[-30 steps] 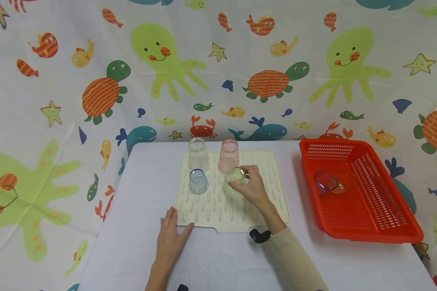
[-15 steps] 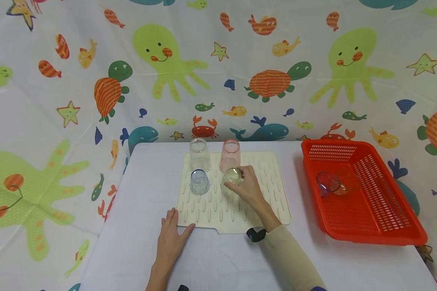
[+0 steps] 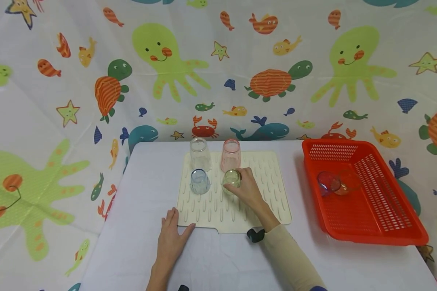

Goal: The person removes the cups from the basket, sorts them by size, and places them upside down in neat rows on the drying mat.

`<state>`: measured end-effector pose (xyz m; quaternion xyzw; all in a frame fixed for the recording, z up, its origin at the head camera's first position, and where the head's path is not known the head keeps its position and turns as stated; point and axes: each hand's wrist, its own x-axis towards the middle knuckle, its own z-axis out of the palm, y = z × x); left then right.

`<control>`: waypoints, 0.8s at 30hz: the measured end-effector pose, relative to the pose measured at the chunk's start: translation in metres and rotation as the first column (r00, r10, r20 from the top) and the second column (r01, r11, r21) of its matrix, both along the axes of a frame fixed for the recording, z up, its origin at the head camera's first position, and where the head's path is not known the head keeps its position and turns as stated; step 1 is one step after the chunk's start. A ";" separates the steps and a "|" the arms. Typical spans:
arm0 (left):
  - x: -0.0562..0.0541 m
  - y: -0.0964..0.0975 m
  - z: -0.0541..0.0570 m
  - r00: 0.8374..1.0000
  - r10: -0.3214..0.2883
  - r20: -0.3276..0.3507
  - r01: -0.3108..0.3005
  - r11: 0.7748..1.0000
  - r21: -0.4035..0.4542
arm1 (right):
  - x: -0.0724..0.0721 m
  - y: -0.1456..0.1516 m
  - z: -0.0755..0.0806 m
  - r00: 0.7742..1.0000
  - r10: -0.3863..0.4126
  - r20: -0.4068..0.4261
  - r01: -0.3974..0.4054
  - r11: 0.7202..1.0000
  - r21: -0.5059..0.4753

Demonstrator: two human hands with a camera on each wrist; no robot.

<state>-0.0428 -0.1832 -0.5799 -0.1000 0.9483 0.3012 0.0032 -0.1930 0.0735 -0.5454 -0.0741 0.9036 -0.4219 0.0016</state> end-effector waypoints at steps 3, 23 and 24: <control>0.000 0.000 0.000 1.000 -0.003 -0.003 0.003 1.000 0.000 | 0.000 0.000 0.002 1.000 0.002 0.008 -0.002 1.000 0.005; 0.000 -0.001 -0.003 1.000 0.004 0.020 -0.004 1.000 -0.003 | 0.006 0.011 0.022 1.000 -0.015 0.009 0.014 0.999 0.036; 0.000 -0.002 -0.003 1.000 0.005 0.020 -0.005 1.000 -0.001 | 0.007 0.012 0.024 1.000 -0.015 0.007 0.014 0.999 0.036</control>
